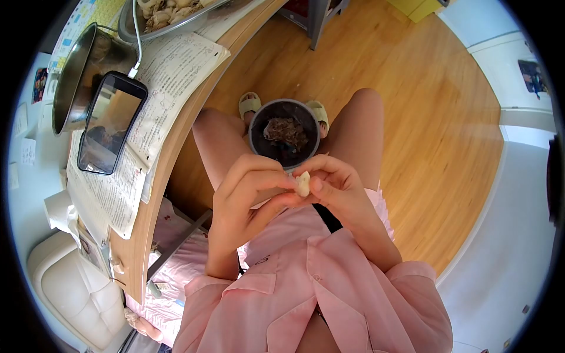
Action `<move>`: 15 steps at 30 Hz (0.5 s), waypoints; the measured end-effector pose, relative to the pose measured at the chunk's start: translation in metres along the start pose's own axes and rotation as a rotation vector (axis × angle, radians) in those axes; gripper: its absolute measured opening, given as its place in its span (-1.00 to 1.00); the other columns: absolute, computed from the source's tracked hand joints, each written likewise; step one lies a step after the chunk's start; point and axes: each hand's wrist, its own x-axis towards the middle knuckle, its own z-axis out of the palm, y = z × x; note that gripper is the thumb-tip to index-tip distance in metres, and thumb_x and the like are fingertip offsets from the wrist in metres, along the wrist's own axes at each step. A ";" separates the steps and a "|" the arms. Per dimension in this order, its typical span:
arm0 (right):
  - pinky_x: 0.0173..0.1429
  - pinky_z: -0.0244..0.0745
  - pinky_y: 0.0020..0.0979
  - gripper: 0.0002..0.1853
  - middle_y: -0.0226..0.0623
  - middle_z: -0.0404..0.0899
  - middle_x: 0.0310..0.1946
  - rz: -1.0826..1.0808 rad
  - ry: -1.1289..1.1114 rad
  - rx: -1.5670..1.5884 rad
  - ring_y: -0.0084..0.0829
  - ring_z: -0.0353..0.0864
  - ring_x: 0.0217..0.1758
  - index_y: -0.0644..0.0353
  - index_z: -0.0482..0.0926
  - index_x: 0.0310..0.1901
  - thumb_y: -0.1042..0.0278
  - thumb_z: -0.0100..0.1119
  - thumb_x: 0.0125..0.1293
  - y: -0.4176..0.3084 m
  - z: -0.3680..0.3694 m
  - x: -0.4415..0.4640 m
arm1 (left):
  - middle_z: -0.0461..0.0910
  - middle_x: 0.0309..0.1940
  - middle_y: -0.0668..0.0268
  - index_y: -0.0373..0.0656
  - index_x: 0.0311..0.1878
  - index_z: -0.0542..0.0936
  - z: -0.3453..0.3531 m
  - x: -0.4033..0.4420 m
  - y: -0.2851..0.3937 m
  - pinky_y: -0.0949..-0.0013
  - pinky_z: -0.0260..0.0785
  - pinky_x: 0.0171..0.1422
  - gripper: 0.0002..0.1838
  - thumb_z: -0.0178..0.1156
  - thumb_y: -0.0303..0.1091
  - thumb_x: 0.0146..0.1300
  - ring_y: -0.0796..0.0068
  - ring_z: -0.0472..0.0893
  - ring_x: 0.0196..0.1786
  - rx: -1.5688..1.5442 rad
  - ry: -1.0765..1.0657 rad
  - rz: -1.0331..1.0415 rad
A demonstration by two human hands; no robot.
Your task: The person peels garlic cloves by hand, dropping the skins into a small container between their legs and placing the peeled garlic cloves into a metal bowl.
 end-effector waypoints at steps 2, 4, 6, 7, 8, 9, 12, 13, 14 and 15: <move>-0.01 0.62 -0.37 -0.80 -0.27 0.58 -0.20 -0.052 -0.055 0.038 -0.45 0.60 -0.10 0.32 0.50 -0.13 0.39 0.18 0.30 0.005 -0.004 0.001 | 0.52 -0.31 0.24 -0.23 -0.25 0.59 -0.001 0.003 0.002 0.43 0.39 -0.21 -0.73 0.39 -0.54 -0.08 0.36 0.55 -0.27 0.002 -0.014 -0.003; 0.00 0.62 -0.36 -0.80 -0.26 0.57 -0.18 -0.081 -0.088 0.058 -0.45 0.60 -0.08 0.32 0.50 -0.13 0.39 0.19 0.29 0.007 -0.007 0.002 | 0.53 -0.32 0.24 -0.24 -0.25 0.60 -0.001 0.005 0.002 0.44 0.39 -0.22 -0.73 0.39 -0.55 -0.09 0.38 0.56 -0.28 -0.010 -0.023 0.002; 0.01 0.62 -0.36 -0.80 -0.25 0.56 -0.17 -0.088 -0.099 0.058 -0.45 0.59 -0.07 0.33 0.50 -0.14 0.41 0.20 0.28 0.007 -0.008 0.002 | 0.54 -0.34 0.24 -0.24 -0.27 0.61 0.000 0.004 -0.002 0.45 0.40 -0.24 -0.75 0.39 -0.55 -0.09 0.39 0.56 -0.30 -0.036 -0.025 0.014; 0.01 0.62 -0.36 -0.80 -0.25 0.56 -0.17 -0.091 -0.102 0.063 -0.44 0.59 -0.07 0.34 0.51 -0.15 0.41 0.21 0.28 0.007 -0.008 0.002 | 0.54 -0.34 0.24 -0.24 -0.28 0.62 0.000 0.004 -0.002 0.45 0.40 -0.25 -0.75 0.39 -0.56 -0.09 0.39 0.56 -0.30 -0.037 -0.016 0.017; 0.01 0.62 -0.36 -0.81 -0.24 0.56 -0.17 -0.092 -0.105 0.068 -0.44 0.59 -0.08 0.34 0.51 -0.16 0.42 0.21 0.27 0.007 -0.008 0.002 | 0.54 -0.35 0.24 -0.24 -0.29 0.62 0.001 0.004 -0.001 0.45 0.40 -0.26 -0.76 0.39 -0.56 -0.10 0.40 0.56 -0.31 -0.037 -0.007 0.020; 0.01 0.62 -0.35 -0.81 -0.24 0.56 -0.17 -0.094 -0.108 0.073 -0.44 0.60 -0.08 0.34 0.51 -0.16 0.42 0.21 0.27 0.007 -0.007 0.003 | 0.55 -0.35 0.24 -0.24 -0.30 0.63 0.001 0.004 0.000 0.45 0.40 -0.28 -0.77 0.39 -0.57 -0.10 0.40 0.56 -0.32 -0.038 0.002 0.023; 0.00 0.63 -0.35 -0.83 -0.22 0.57 -0.16 -0.098 -0.115 0.050 -0.42 0.60 -0.07 0.35 0.52 -0.18 0.44 0.21 0.27 0.006 -0.007 0.003 | 0.56 -0.35 0.25 -0.24 -0.31 0.63 -0.001 0.002 -0.003 0.44 0.41 -0.30 -0.77 0.39 -0.58 -0.11 0.41 0.57 -0.34 -0.014 0.001 0.081; -0.01 0.63 -0.34 -0.82 -0.22 0.57 -0.16 -0.097 -0.122 0.038 -0.41 0.60 -0.07 0.35 0.52 -0.18 0.44 0.21 0.27 0.006 -0.008 0.003 | 0.56 -0.34 0.25 -0.23 -0.30 0.64 -0.001 0.001 -0.004 0.44 0.41 -0.29 -0.77 0.38 -0.58 -0.10 0.41 0.57 -0.33 -0.022 -0.007 0.086; -0.03 0.63 -0.34 -0.82 -0.22 0.57 -0.16 -0.097 -0.128 0.026 -0.40 0.61 -0.06 0.35 0.52 -0.17 0.44 0.21 0.27 0.007 -0.010 0.003 | 0.56 -0.34 0.25 -0.23 -0.29 0.64 -0.002 0.000 -0.005 0.44 0.42 -0.28 -0.77 0.38 -0.59 -0.10 0.41 0.57 -0.32 -0.030 -0.015 0.092; -0.04 0.63 -0.34 -0.82 -0.22 0.58 -0.15 -0.097 -0.135 0.014 -0.38 0.61 -0.06 0.35 0.52 -0.17 0.44 0.21 0.27 0.008 -0.012 0.004 | 0.57 -0.34 0.26 -0.23 -0.29 0.65 -0.003 -0.001 -0.006 0.43 0.42 -0.27 -0.77 0.37 -0.59 -0.09 0.41 0.58 -0.31 -0.038 -0.023 0.097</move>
